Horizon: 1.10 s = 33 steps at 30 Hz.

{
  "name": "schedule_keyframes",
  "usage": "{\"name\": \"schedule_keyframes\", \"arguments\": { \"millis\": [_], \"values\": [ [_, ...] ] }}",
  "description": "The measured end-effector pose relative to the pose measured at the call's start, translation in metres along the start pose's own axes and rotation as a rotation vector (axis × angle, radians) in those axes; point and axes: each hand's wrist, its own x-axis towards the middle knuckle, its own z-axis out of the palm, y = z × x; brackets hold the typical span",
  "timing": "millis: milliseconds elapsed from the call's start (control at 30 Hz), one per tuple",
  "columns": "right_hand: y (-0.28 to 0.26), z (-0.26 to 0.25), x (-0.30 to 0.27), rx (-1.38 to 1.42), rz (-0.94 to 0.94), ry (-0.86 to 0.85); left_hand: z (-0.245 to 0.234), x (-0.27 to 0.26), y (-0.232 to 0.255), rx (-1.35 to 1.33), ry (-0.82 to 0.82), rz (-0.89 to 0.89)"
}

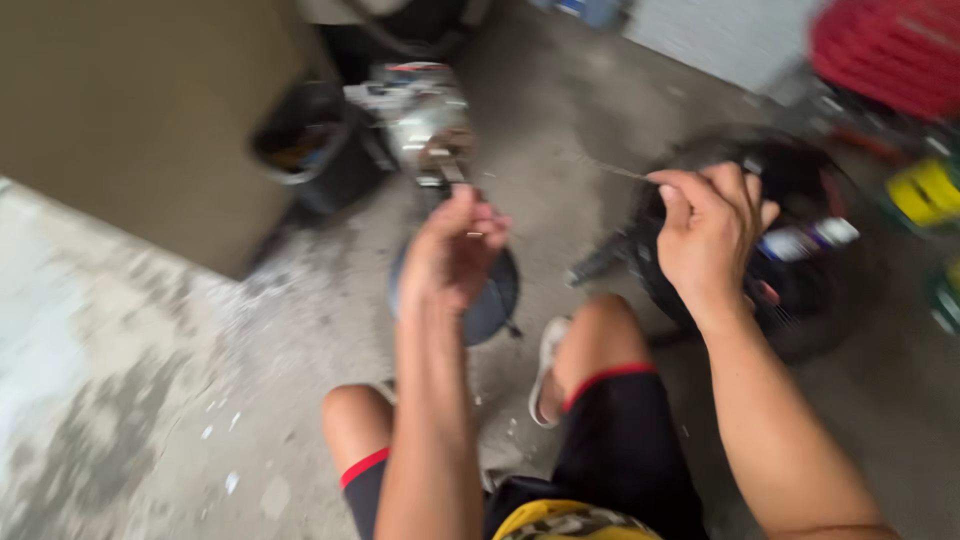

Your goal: The person lubricates a fan motor with a spray can, rotates the shaft with a screwdriver, and tests the motor by plugging it into a wall outlet. The person repeats lubrication and rotation several times before testing the motor again.

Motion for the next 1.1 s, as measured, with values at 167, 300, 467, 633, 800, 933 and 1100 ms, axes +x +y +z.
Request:
{"name": "schedule_keyframes", "arguments": {
  "millis": [167,300,467,633,800,933,1100],
  "values": [
    [0.156,0.018,-0.110,-0.165,0.694,0.045,0.013,-0.005,0.005,0.140,0.082,0.089],
    [0.231,0.047,-0.153,-0.062,0.943,-0.137,0.032,-0.016,0.008,0.258,0.169,0.144],
    [0.267,0.064,-0.134,-0.173,0.958,0.107,0.052,-0.039,0.008,0.275,0.219,0.103],
    [0.336,0.079,-0.110,0.462,0.905,0.249,0.054,-0.046,0.006,0.258,0.188,0.067],
    [0.339,0.078,-0.104,0.894,0.744,0.319,0.044,-0.034,0.001,0.158,0.247,0.082],
    [0.245,0.010,-0.071,1.415,0.700,0.247,0.036,-0.028,0.003,0.128,0.244,0.063],
    [0.099,-0.041,-0.026,1.548,0.552,-0.049,0.010,-0.012,0.003,0.099,0.049,0.075]
  ]
}}
